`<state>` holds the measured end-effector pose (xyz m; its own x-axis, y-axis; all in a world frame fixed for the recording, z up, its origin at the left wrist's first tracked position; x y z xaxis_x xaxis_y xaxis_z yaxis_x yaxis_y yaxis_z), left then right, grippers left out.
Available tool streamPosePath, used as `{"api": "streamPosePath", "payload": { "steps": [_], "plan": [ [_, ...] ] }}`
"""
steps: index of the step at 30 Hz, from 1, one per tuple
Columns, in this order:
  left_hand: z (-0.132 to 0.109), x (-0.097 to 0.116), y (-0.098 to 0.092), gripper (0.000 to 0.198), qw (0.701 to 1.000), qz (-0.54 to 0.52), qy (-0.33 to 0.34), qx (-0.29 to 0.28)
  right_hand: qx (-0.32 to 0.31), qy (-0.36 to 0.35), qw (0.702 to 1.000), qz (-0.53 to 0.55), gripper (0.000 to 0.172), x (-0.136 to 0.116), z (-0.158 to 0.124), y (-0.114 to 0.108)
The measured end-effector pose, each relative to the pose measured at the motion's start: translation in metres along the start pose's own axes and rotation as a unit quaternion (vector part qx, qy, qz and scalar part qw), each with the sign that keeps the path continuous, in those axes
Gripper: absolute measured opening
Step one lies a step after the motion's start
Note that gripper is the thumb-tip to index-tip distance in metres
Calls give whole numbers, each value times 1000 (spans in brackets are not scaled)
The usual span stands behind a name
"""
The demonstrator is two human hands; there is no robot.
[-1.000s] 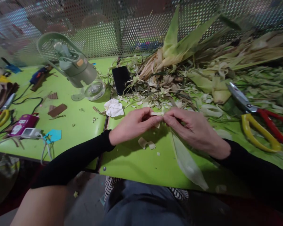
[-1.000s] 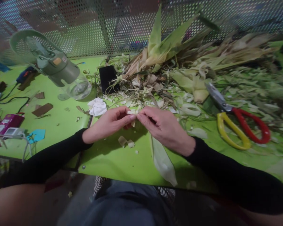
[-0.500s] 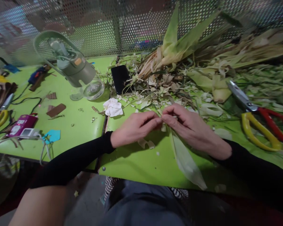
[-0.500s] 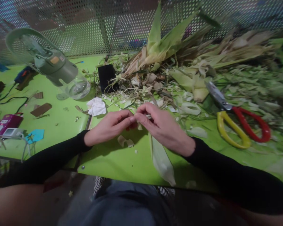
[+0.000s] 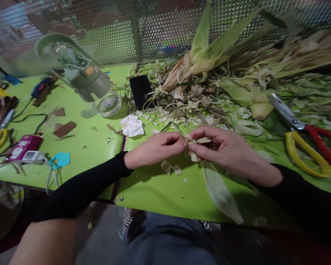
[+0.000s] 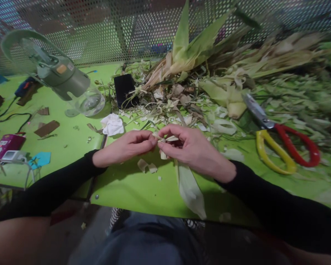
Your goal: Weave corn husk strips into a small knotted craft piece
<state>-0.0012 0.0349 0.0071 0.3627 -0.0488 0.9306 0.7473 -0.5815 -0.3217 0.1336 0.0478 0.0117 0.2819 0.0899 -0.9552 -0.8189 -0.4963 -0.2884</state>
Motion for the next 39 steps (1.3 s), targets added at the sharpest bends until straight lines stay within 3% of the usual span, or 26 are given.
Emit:
{"api": "streamPosePath", "payload": {
  "steps": [4, 9, 14, 17, 21, 27, 34, 39],
  "plan": [
    [-3, 4, 4, 16, 995, -94, 5, -23, 27, 23, 998, 50, 24, -5, -2, -1],
    [-4, 9, 1, 16, 995, -95, 24, -11, 44, 45, 995, 72, 25, -3, -4, -4],
    [-1, -4, -1, 23, 997, -72, 17, 1, 1, 33, 998, 49, 29, 2, 1, -5],
    [1, -13, 0, 21, 998, -59, 20, 20, -31, 8, 999, 3, 38, 1, 5, -4],
    [3, -23, 3, 30, 997, -56, 15, 58, -7, -37, 996, -85, 35, -2, 5, -4],
    [5, -20, 5, 48, 984, -135, 44, 109, 27, -46, 998, -15, 31, 2, 2, -3],
    [3, -14, 6, 41, 986, -120, 46, 103, 41, -104, 975, -190, 40, -19, 1, -5],
    [1, -11, 12, 40, 980, -181, 52, 66, 9, -86, 986, -146, 43, -19, -1, 0]
  ]
}}
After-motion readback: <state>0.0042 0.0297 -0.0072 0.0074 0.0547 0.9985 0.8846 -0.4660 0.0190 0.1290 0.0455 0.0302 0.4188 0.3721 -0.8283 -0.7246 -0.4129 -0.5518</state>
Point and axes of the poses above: each hand's wrist, its own z-axis towards the middle knuckle, its own y-axis out of the palm, x = y × z, the point moved 7 cm from there along z, towards the middle knuckle, and after that the axes turned 4 degrees about z, right-handed, at the moved point
